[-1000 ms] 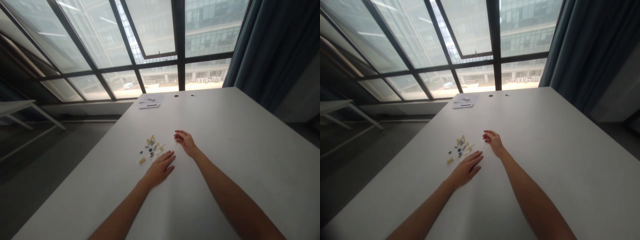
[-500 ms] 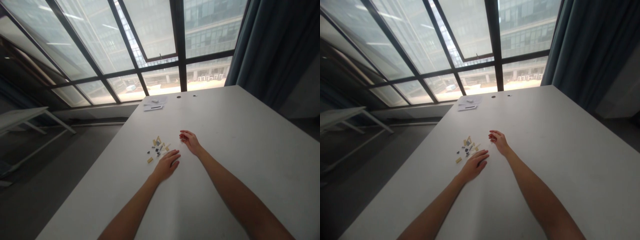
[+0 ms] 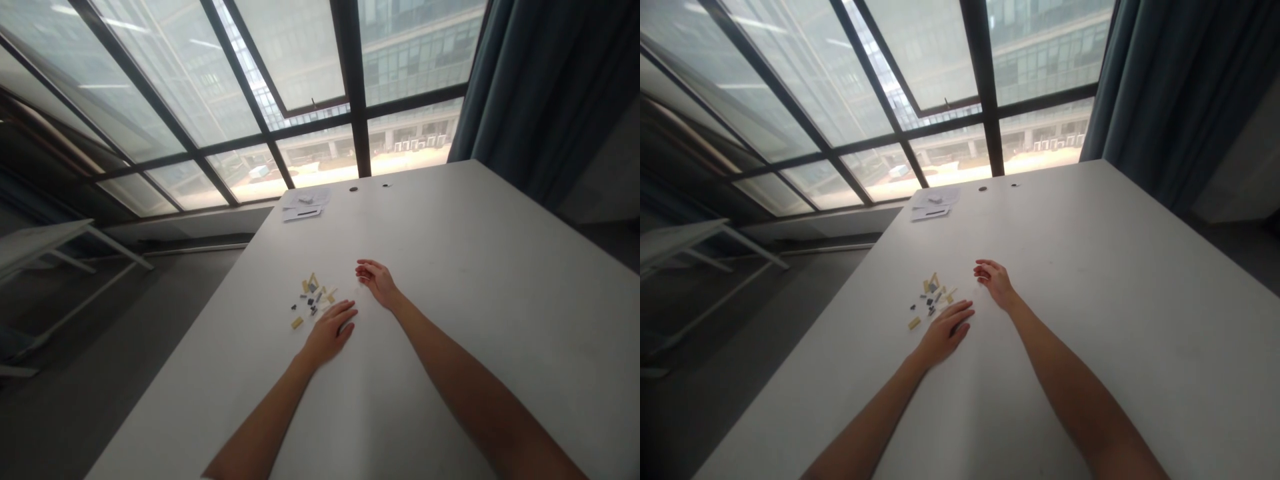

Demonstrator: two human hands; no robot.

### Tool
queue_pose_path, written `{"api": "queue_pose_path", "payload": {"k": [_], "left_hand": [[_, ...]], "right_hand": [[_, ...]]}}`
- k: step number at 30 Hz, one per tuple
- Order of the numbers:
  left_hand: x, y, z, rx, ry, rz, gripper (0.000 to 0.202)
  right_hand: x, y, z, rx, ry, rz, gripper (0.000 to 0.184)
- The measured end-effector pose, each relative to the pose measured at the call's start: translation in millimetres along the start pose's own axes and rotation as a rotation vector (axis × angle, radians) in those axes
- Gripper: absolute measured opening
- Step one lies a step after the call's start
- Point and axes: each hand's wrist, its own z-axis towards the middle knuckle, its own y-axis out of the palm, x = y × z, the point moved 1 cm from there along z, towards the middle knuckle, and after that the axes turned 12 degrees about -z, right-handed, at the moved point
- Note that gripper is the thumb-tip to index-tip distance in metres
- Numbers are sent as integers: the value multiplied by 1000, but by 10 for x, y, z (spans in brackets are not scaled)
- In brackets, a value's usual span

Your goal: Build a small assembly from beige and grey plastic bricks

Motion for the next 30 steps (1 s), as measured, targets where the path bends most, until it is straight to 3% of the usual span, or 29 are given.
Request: {"api": "queue_pose_path", "payload": {"k": [11,24,30], "left_hand": [[-96,-3,32,17,24,-2,37],[53,-12,20,32,83,8,32],[40,-87,-8,215,30,90,31]], "right_hand": [[46,-13,111,-6,-2,-19,17],[35,-42,55,19,-6,-43,23],[39,-65,28,26,-21,-93,25]]}}
